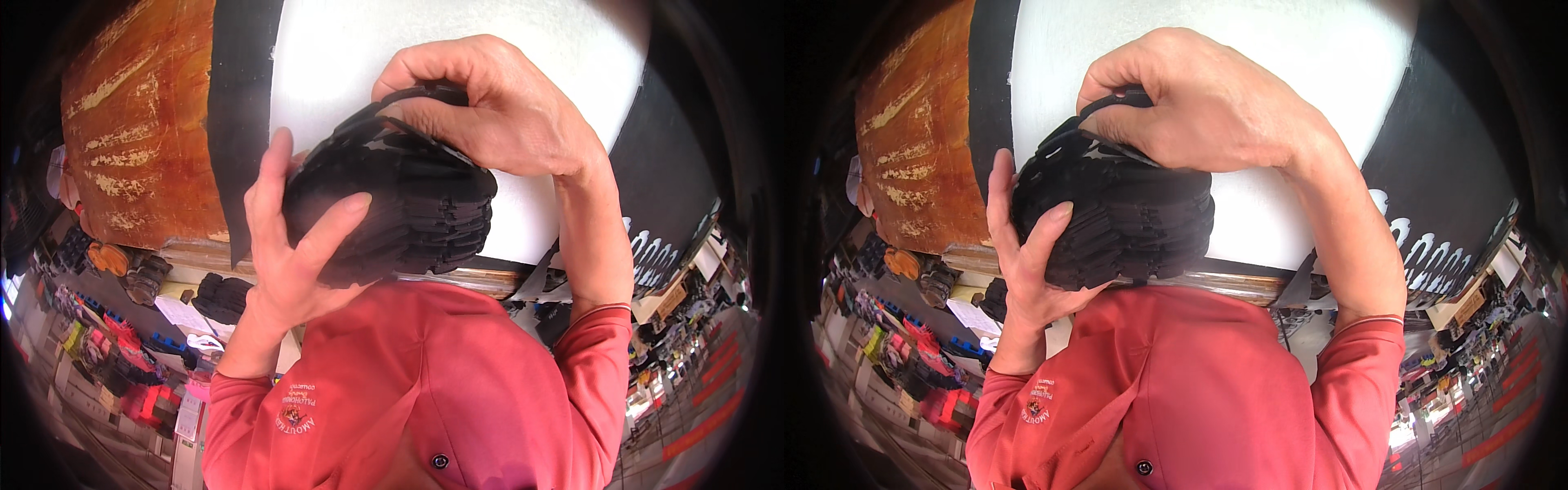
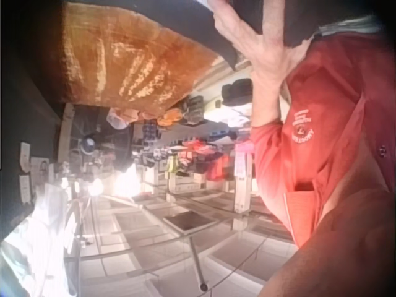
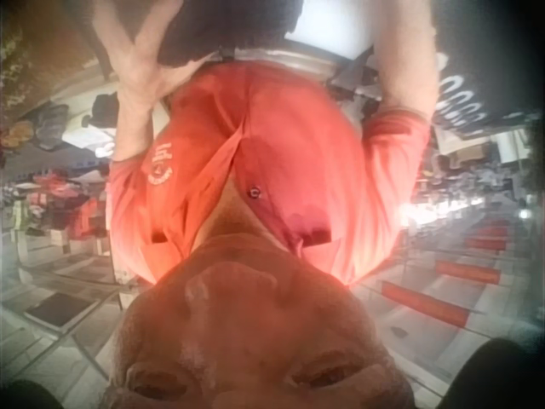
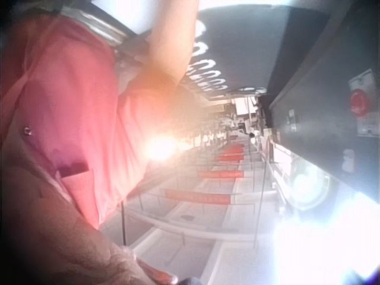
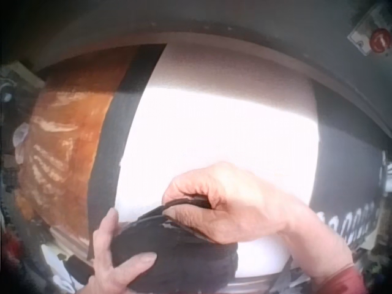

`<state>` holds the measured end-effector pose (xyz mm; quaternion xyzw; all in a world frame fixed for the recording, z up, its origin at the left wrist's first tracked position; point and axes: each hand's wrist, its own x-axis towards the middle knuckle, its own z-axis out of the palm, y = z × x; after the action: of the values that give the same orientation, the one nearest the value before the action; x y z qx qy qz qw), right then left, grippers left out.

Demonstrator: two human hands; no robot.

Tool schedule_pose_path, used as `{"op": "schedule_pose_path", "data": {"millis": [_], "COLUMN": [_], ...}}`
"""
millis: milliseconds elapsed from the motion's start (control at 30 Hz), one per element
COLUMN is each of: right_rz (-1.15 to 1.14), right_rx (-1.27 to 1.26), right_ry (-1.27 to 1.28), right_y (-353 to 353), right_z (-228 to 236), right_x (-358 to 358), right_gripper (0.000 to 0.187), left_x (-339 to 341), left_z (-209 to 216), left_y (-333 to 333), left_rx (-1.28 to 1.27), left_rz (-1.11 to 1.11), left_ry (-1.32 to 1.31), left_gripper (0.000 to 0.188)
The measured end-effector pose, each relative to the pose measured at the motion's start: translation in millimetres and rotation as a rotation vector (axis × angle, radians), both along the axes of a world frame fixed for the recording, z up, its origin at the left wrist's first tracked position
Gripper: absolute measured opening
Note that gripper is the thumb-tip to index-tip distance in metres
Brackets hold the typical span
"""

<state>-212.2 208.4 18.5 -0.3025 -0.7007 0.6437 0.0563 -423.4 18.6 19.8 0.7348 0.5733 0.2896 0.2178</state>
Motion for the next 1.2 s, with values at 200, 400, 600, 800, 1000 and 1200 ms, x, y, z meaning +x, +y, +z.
{"op": "schedule_pose_path", "data": {"millis": [200,400,600,800,1000,1200], "right_rz": [-0.017,0.057,0.081,0.026,0.050,0.091], "right_rx": [0.043,0.405,0.578,0.741,0.826,0.775], "right_ry": [0.168,0.249,0.140,0.101,-0.138,-0.382], "right_y": [-5,-52,-67,-67,-77,-91], "right_z": [1,0,10,33,38,57], "right_x": [16,25,25,24,10,-3], "right_gripper": [0.029,0.109,0.111,0.098,0.103,0.113], "left_x": [-5,9,-2,-4,-11,-13], "left_z": [-5,-4,10,26,-4,-8], "left_y": [1,7,25,28,36,37], "left_rx": [0.033,0.021,-0.005,0.104,0.102,0.152], "left_rz": [-0.060,0.124,-0.002,-0.040,-0.046,-0.050], "left_ry": [-0.001,-0.196,-0.089,-0.038,-0.063,-0.113], "left_gripper": [0.091,0.084,0.085,0.094,0.097,0.090]}}
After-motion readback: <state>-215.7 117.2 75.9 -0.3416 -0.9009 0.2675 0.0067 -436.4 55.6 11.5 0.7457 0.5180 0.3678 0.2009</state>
